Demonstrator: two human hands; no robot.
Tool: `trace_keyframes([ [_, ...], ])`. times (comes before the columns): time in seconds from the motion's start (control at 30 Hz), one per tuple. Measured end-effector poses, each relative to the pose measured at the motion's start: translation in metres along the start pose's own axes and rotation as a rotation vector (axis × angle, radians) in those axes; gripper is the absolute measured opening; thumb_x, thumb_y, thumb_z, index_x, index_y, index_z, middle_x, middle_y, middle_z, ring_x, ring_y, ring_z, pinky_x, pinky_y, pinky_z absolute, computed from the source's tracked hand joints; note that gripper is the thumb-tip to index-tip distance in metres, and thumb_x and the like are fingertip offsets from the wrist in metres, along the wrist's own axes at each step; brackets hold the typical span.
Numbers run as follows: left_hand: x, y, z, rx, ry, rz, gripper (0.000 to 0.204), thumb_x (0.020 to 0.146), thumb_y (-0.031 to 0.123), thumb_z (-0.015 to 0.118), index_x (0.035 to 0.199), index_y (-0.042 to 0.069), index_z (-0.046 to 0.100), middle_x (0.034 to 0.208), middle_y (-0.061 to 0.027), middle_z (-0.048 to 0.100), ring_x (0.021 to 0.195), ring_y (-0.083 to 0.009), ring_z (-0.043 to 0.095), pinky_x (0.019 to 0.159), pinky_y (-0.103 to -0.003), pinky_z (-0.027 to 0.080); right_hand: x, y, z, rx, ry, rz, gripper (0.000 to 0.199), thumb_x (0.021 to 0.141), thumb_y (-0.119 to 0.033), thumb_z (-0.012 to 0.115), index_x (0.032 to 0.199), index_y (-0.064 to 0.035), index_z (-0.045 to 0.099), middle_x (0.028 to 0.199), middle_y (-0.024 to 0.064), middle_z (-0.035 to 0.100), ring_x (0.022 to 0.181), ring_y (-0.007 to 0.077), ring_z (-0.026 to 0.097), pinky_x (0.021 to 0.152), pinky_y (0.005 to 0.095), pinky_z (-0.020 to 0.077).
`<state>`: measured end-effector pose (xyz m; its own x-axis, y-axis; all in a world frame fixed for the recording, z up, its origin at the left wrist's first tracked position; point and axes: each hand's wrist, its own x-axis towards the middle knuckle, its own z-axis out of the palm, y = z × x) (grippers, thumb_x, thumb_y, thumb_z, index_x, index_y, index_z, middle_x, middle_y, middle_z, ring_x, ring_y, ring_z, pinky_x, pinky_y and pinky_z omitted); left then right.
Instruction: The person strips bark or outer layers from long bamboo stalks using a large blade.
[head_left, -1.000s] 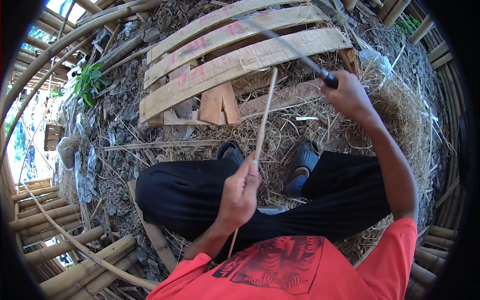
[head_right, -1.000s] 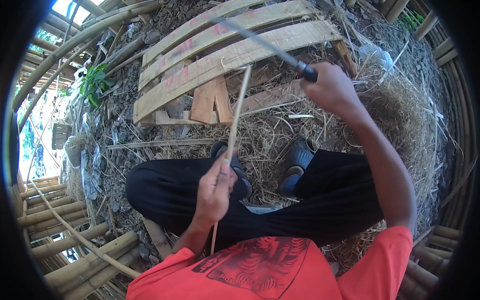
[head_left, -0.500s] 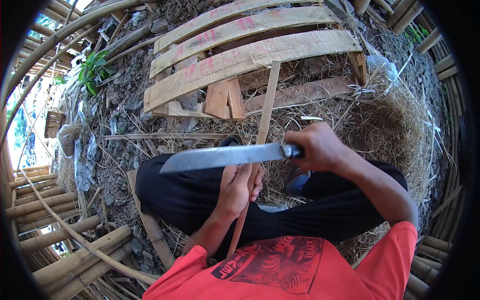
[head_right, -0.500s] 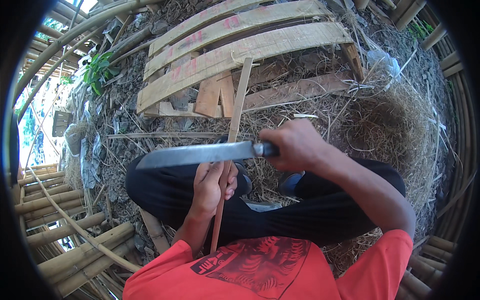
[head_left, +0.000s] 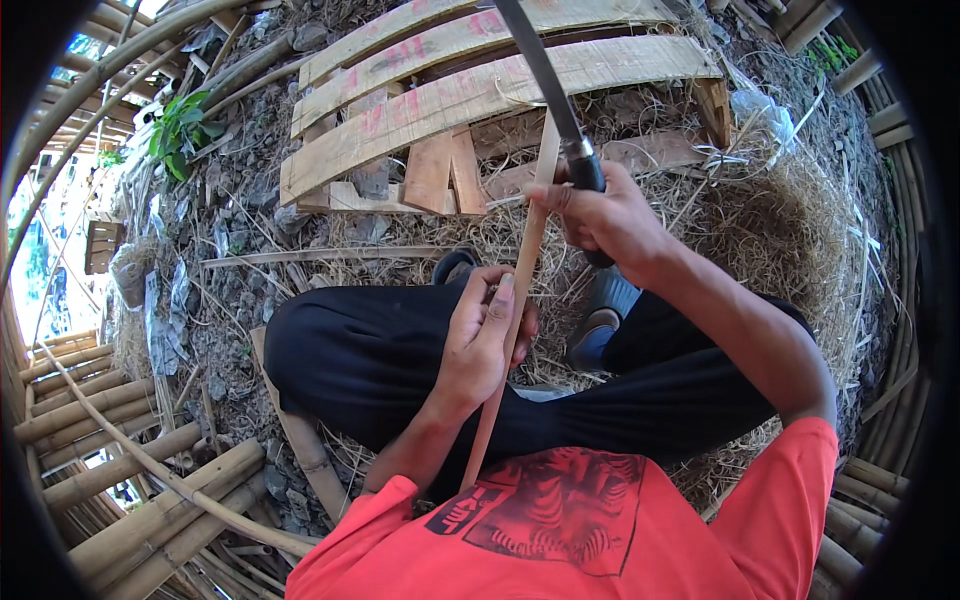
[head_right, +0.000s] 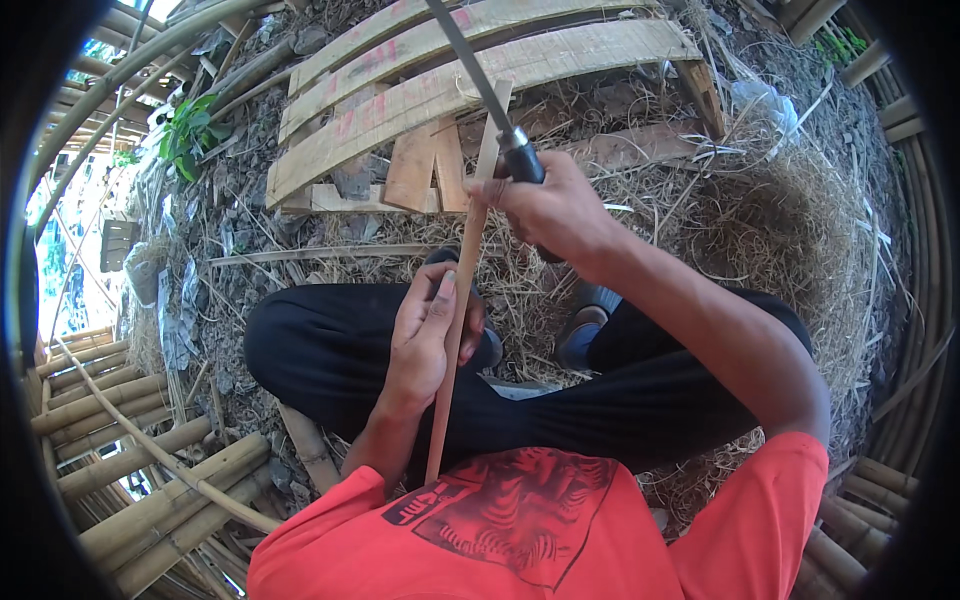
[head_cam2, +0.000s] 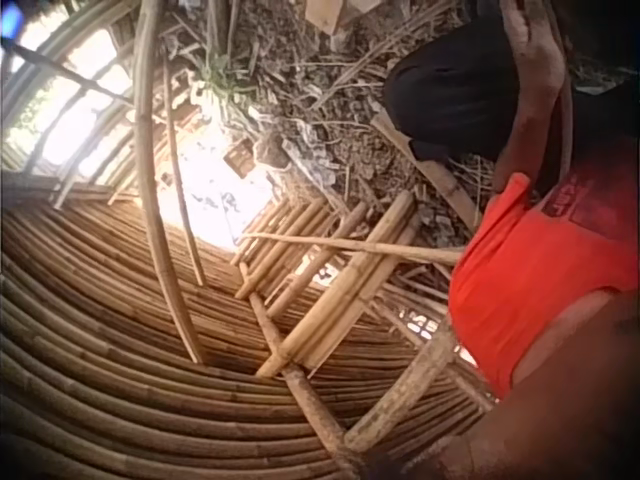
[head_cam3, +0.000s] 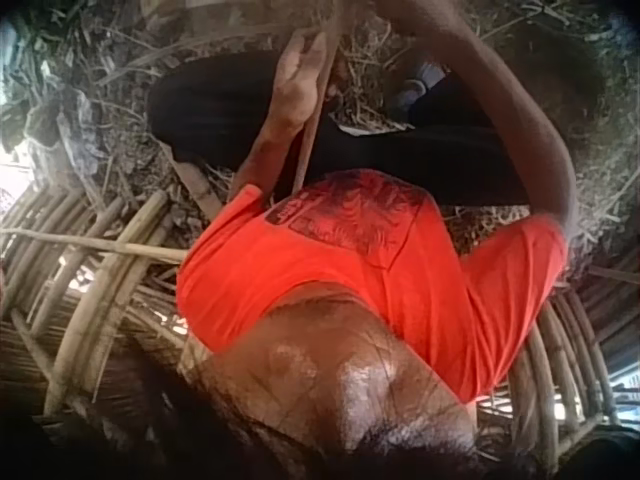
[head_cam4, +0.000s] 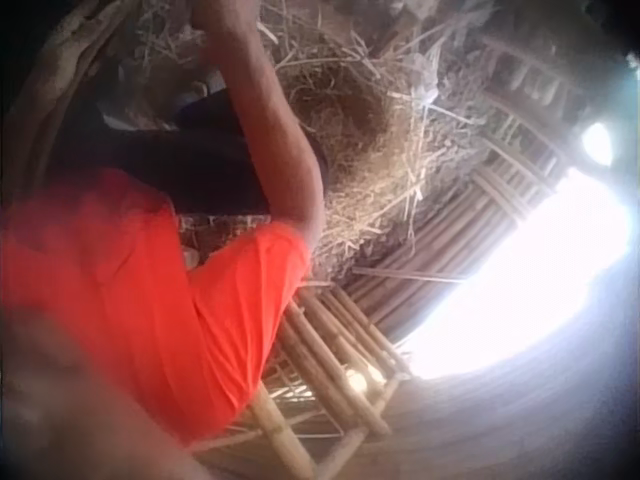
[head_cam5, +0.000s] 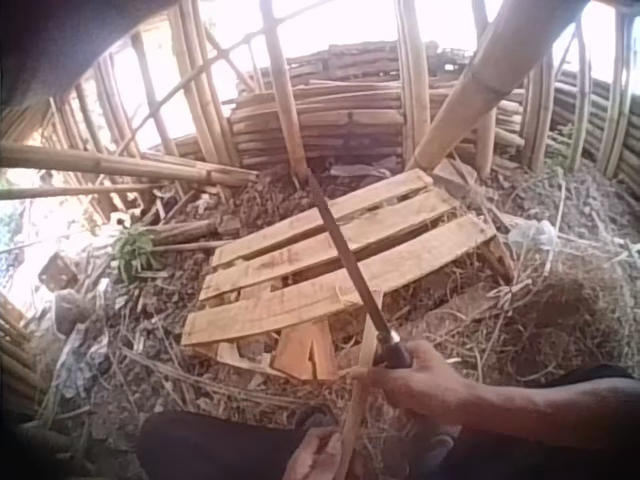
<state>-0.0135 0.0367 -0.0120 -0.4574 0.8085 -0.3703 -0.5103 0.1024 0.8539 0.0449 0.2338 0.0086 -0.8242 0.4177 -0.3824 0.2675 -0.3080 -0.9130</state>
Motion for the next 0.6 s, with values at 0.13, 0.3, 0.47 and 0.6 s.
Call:
trace_keyframes([
  [0.13, -0.01, -0.001, -0.002, 0.0, -0.151, -0.044, 0.026, 0.109, 0.031, 0.036, 0.108, 0.007, 0.046, 0.068, -0.0013, 0.049, 0.05, -0.0059, 0.044, 0.046, -0.02, 0.037, 0.012, -0.019, -0.028, 0.068, 0.052, -0.101, 0.024, 0.094, -0.027, 0.069, 0.09, -0.0039, 0.063, 0.055, -0.0078, 0.043, 0.044, 0.0021, 0.037, 0.044, 0.02, 0.0304],
  [0.3, -0.018, 0.003, -0.004, -0.059, -0.157, -0.109, 0.031, 0.109, 0.035, 0.034, 0.104, 0.007, 0.047, 0.063, 0.0003, 0.044, 0.046, -0.0058, 0.04, 0.042, -0.02, 0.035, -0.007, -0.016, -0.037, -0.189, 0.09, -0.169, 0.029, 0.094, -0.03, 0.067, 0.079, -0.006, 0.059, 0.058, -0.0072, 0.043, 0.048, 0.0025, 0.038, 0.045, 0.0237, 0.029],
  [0.47, -0.02, 0.011, -0.008, -0.063, -0.096, -0.118, 0.033, 0.109, 0.035, 0.032, 0.102, 0.007, 0.047, 0.061, 0.0006, 0.042, 0.042, -0.0048, 0.037, 0.038, -0.02, 0.034, -0.029, 0.016, -0.029, -0.942, -0.155, -0.545, 0.016, 0.071, -0.02, 0.075, 0.078, -0.0095, 0.065, 0.058, 0.0135, 0.059, 0.054, 0.035, 0.061, 0.051, 0.044, 0.0468],
  [0.6, -0.019, 0.001, -0.012, 0.111, -0.148, -0.004, 0.03, 0.11, 0.032, 0.031, 0.1, 0.007, 0.045, 0.059, 0.0031, 0.038, 0.042, -0.0035, 0.034, 0.037, -0.02, 0.033, -0.035, 0.025, -0.014, -1.089, -0.228, -0.532, 0.022, 0.07, -0.025, 0.076, 0.075, -0.0109, 0.06, 0.054, 0.0107, 0.056, 0.054, 0.0354, 0.061, 0.052, 0.0464, 0.0473],
])
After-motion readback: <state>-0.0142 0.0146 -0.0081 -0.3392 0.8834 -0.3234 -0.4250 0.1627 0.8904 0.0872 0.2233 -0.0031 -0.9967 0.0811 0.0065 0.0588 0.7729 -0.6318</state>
